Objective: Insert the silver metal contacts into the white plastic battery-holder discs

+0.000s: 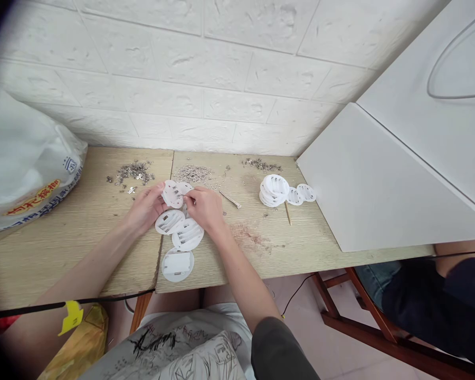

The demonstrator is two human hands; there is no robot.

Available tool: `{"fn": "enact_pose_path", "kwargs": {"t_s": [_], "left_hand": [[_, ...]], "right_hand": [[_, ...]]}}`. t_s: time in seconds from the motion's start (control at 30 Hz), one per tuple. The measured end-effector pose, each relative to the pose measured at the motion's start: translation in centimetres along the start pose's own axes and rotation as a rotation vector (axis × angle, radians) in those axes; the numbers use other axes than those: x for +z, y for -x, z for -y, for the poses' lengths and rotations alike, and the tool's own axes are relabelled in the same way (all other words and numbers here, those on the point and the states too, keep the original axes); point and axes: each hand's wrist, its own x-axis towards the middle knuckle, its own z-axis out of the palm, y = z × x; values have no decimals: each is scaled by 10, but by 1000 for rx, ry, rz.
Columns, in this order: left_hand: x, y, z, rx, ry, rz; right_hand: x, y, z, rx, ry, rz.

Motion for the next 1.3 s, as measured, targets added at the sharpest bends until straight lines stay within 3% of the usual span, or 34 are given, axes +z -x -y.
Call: {"fn": "enact_pose_path", "kwargs": {"t_s": [1.0, 1.3], "left_hand": [[2, 1, 1, -13, -14, -24], [0, -1, 6, -18, -62, -59]], "right_hand": [[2, 2, 5, -22, 201, 11], [6, 3, 6, -97, 298, 28]]}}
